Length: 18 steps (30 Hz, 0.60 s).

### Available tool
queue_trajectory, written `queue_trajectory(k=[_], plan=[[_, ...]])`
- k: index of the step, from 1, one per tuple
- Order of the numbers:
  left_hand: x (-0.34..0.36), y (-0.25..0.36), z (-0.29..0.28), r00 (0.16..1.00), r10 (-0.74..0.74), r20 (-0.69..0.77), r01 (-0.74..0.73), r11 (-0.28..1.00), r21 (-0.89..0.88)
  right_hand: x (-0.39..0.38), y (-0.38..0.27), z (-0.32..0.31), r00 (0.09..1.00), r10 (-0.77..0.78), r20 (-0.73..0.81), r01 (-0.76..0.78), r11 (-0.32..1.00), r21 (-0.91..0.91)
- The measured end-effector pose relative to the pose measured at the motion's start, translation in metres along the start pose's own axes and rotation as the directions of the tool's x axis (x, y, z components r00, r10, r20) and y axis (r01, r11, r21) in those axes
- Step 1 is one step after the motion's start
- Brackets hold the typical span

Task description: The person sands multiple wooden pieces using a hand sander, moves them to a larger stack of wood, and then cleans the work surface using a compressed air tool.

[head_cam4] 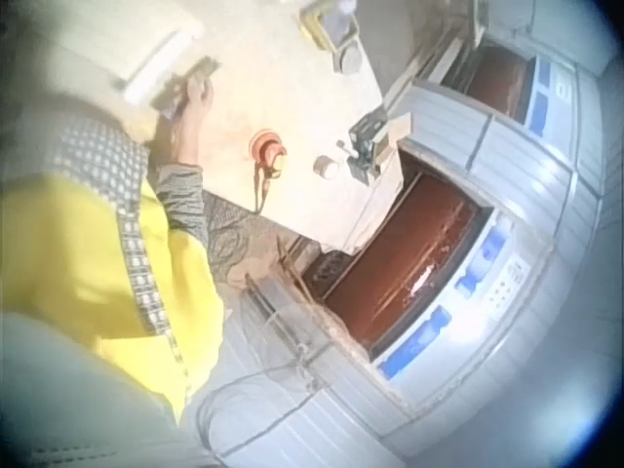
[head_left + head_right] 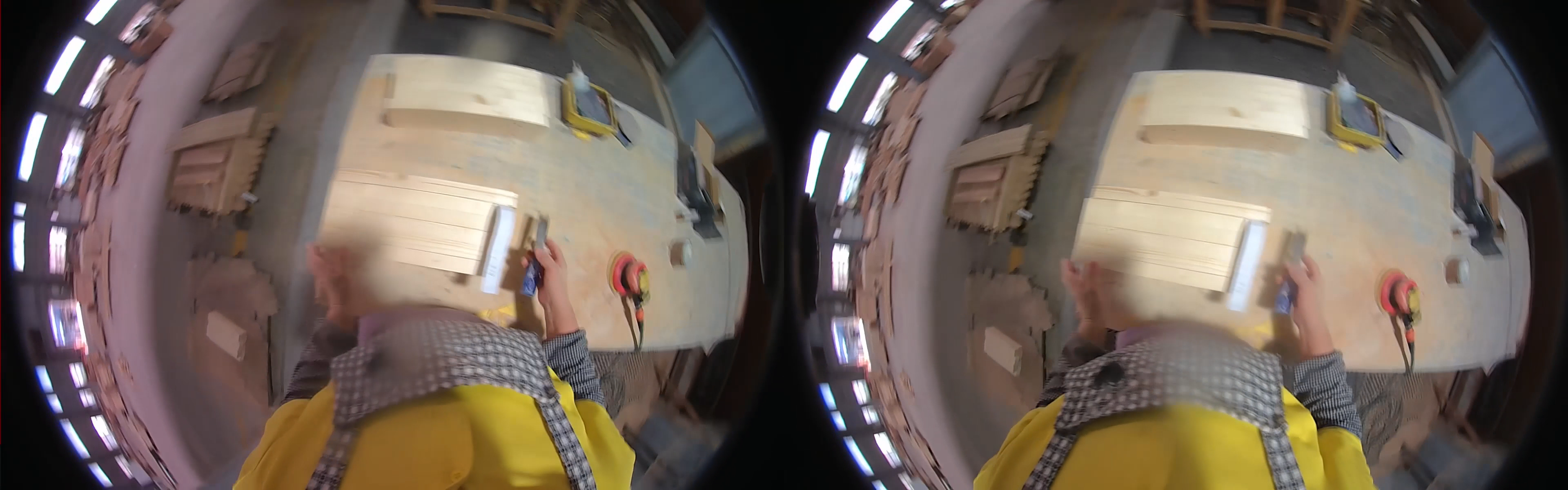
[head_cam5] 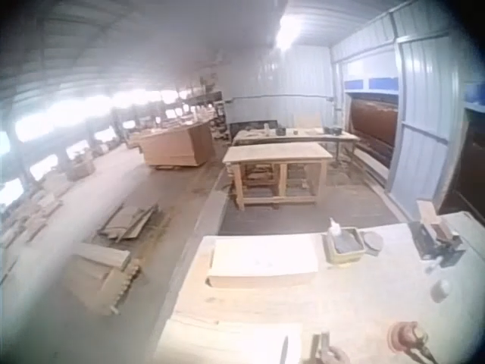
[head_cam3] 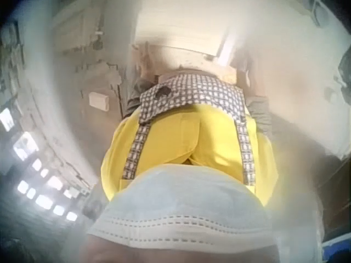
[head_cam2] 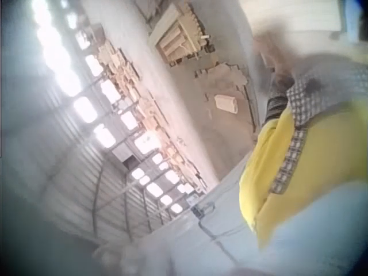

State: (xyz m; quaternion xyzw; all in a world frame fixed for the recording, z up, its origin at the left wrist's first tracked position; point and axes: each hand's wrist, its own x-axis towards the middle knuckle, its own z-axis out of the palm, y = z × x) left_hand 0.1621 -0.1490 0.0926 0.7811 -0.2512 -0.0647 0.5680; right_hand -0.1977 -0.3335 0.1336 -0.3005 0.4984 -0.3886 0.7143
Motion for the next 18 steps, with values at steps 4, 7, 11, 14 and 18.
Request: queue_trajectory(k=[4, 7, 11, 14, 18], plan=[[0.009, 0.023, 0.006, 0.758, -0.647, 0.08, 0.628, 0.758, 0.177, 0.01, 0.059, 0.004, 0.984, 0.155, 0.086, -0.157, 0.988, 0.012], [0.015, 0.06, 0.007, 0.462, -0.802, 0.377, 0.878, 0.475, -0.066, -0.004, 0.043, 0.021, 0.908, 0.395, 0.141, -0.415, 0.896, 0.157], [0.007, 0.052, 0.012, 0.405, -0.706, 0.58, 0.906, 0.395, -0.151, -0.022, 0.062, 0.021, 0.935, 0.354, -0.021, -0.35, 0.931, 0.101], [0.008, 0.054, 0.022, 0.42, -0.625, 0.659, 0.902, 0.368, -0.226, -0.027, 0.06, 0.03, 0.88, 0.473, 0.042, -0.473, 0.865, 0.169], [0.011, 0.057, 0.039, 0.481, -0.603, 0.636, 0.877, 0.331, -0.349, -0.013, 0.069, 0.059, 0.959, 0.254, -0.126, -0.23, 0.957, 0.175]])
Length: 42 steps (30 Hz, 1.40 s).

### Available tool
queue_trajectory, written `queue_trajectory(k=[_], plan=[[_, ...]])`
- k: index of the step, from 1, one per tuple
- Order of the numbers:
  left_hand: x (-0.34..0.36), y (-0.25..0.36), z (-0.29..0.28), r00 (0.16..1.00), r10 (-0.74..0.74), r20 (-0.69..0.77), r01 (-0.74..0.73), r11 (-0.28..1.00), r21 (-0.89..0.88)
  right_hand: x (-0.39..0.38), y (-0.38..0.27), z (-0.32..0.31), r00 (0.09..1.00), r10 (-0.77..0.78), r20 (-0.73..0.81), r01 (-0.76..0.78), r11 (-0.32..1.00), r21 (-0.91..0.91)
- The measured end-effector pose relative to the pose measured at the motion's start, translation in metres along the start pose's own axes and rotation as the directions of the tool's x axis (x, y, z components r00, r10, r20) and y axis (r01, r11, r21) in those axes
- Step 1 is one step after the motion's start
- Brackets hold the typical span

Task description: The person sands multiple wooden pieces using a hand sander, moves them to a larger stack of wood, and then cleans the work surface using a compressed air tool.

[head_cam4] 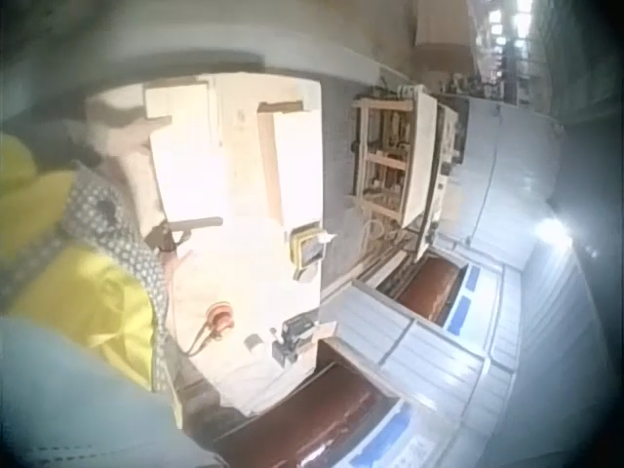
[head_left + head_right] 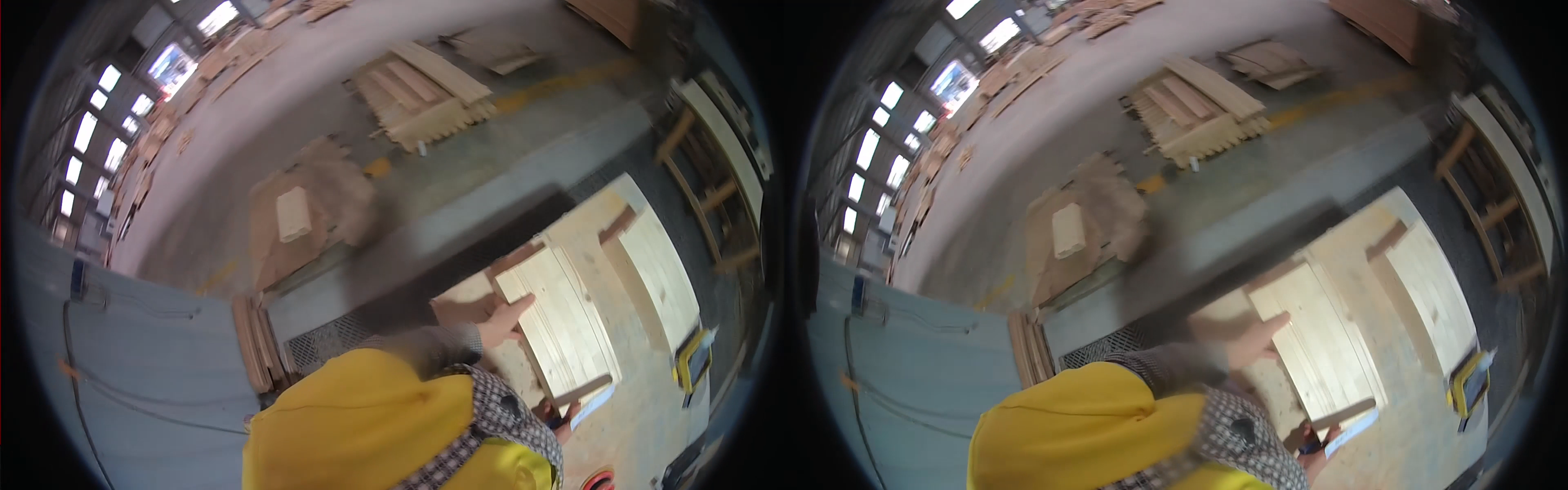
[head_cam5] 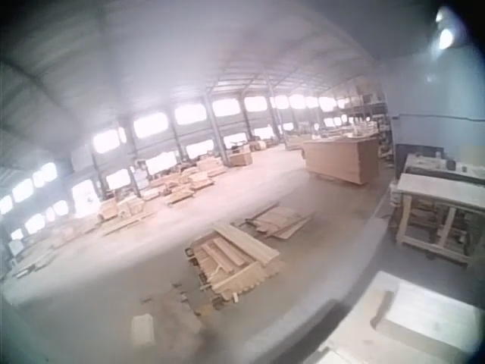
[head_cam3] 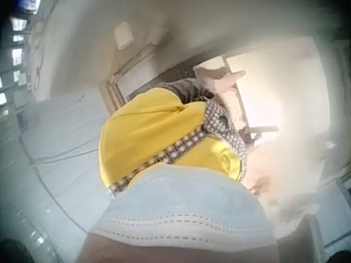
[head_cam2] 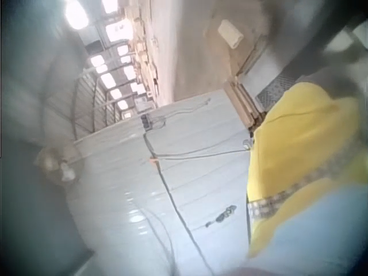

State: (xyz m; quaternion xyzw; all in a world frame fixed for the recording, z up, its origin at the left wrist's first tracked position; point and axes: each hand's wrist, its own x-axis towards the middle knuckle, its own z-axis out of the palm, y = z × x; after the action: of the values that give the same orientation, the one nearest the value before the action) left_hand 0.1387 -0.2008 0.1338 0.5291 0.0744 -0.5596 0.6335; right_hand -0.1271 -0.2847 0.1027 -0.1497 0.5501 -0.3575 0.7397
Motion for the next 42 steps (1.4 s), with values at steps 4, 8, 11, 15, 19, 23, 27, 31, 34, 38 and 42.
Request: queue_trajectory(k=[4, 8, 11, 15, 19, 23, 27, 31, 34, 38, 42], plan=[[0.015, 0.019, 0.005, 0.999, -0.053, -0.007, 0.052, 0.993, -0.104, 0.034, -0.011, -0.005, 0.991, -0.133, -0.029, 0.123, 0.967, -0.224], [0.043, 0.014, 0.021, 0.999, 0.04, -0.01, -0.041, 0.998, -0.054, 0.066, -0.03, 0.016, 0.948, -0.315, -0.052, 0.298, 0.932, -0.205], [0.061, 0.022, 0.027, 0.999, -0.048, 0.022, 0.049, 0.996, -0.068, 0.062, -0.052, 0.041, 0.964, -0.265, -0.031, 0.254, 0.947, -0.195], [0.08, 0.03, 0.046, 0.99, 0.086, 0.11, -0.088, 0.996, 0.019, 0.105, -0.033, 0.025, 0.934, -0.351, -0.072, 0.334, 0.925, -0.181], [0.087, 0.039, 0.031, 0.926, 0.278, 0.256, -0.351, 0.885, 0.306, 0.078, -0.045, 0.06, 0.936, -0.342, -0.082, 0.326, 0.932, -0.159], [0.079, 0.051, 0.029, 0.967, 0.13, 0.217, -0.193, 0.934, 0.301, 0.058, -0.051, 0.06, 0.958, -0.286, 0.024, 0.287, 0.957, -0.054], [0.04, 0.035, 0.044, 0.995, 0.089, -0.048, -0.064, 0.923, 0.38, 0.056, -0.035, 0.035, 0.892, -0.452, -0.024, 0.453, 0.888, 0.076], [0.018, -0.008, 0.005, 0.902, -0.182, 0.391, -0.07, 0.832, 0.55, -0.004, -0.022, 0.02, 0.839, -0.525, -0.142, 0.533, 0.846, 0.024], [0.022, -0.034, -0.011, 0.674, -0.572, 0.468, 0.228, 0.763, 0.605, -0.047, 0.012, 0.016, 0.797, -0.603, -0.025, 0.596, 0.793, -0.129], [-0.049, -0.049, 0.037, 0.547, -0.704, 0.453, 0.092, 0.588, 0.803, -0.123, 0.051, 0.009, 0.851, -0.477, 0.22, 0.521, 0.821, -0.236], [-0.045, -0.059, 0.011, 0.431, -0.793, 0.43, 0.188, 0.545, 0.817, -0.142, 0.121, 0.019, 0.816, -0.53, 0.23, 0.569, 0.669, -0.478]])
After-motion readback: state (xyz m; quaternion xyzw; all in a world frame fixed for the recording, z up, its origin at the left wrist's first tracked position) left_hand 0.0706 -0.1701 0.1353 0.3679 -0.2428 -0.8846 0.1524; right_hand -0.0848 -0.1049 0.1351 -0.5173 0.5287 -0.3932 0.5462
